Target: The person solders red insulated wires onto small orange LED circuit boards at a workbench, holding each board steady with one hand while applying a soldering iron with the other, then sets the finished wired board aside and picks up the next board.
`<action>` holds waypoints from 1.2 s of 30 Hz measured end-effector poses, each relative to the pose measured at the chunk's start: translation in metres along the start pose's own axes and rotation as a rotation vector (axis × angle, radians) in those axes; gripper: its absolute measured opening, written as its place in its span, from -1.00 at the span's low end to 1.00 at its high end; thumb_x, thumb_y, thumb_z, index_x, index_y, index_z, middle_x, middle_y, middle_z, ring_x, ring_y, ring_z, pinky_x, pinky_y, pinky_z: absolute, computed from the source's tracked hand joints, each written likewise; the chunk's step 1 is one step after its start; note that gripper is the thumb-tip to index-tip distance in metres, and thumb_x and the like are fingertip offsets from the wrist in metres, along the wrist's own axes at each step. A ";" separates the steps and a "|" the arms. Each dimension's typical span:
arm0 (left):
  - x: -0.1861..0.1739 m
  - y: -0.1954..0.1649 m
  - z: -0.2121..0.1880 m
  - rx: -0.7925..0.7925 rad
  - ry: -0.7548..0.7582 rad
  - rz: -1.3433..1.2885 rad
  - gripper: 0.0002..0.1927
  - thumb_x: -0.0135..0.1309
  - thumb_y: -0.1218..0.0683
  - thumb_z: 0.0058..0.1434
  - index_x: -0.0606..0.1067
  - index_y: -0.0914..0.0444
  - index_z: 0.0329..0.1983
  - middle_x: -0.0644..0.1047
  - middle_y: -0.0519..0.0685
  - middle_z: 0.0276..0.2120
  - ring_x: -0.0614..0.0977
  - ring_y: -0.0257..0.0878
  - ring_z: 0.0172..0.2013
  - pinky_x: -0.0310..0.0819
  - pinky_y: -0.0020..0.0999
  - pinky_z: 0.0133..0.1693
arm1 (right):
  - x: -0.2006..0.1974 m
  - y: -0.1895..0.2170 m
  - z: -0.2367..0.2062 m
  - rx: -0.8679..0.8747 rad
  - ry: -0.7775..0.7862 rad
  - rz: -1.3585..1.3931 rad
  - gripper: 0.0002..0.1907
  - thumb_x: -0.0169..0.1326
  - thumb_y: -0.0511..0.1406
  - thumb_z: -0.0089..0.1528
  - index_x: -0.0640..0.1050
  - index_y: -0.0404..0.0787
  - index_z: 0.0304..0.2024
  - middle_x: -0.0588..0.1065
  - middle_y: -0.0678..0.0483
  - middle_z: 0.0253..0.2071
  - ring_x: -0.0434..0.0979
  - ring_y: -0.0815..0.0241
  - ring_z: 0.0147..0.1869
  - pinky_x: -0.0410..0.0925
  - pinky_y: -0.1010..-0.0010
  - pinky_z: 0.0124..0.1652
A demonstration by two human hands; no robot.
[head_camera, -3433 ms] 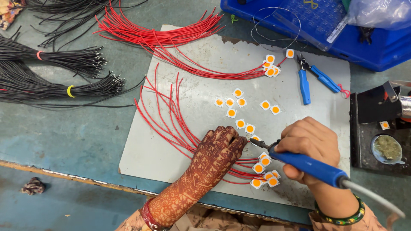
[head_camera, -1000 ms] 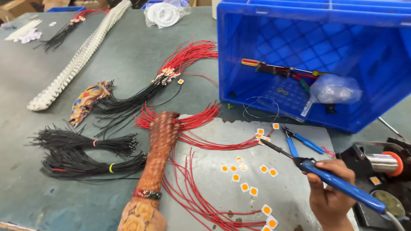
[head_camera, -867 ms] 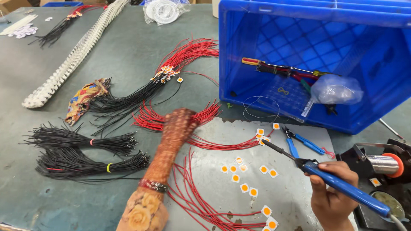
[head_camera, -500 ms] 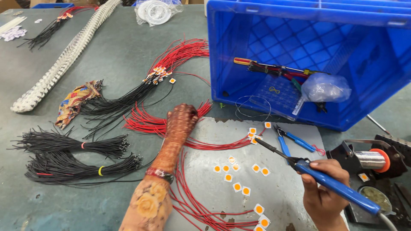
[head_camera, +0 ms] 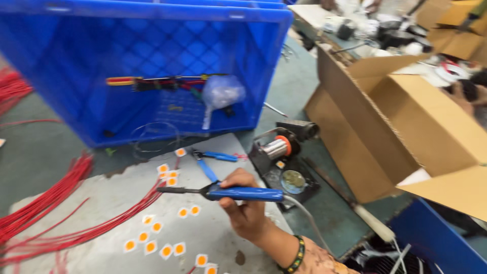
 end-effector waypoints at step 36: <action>-0.112 -0.115 -0.187 0.250 0.487 -0.574 -0.74 0.06 0.11 0.30 0.51 0.20 0.06 0.47 0.04 -0.09 0.59 -0.05 -0.13 0.56 -0.14 -0.20 | -0.004 0.012 0.032 -0.225 0.113 0.034 -0.42 -0.14 0.09 0.48 0.29 -0.34 -0.15 0.37 0.01 -0.41 0.48 0.14 -0.47 0.37 0.44 -0.44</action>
Point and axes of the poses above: each hand's wrist, its own z-axis towards the middle knuckle, its own x-axis out of the palm, y = z × x, the point moved 1 cm from there along z, towards the middle knuckle
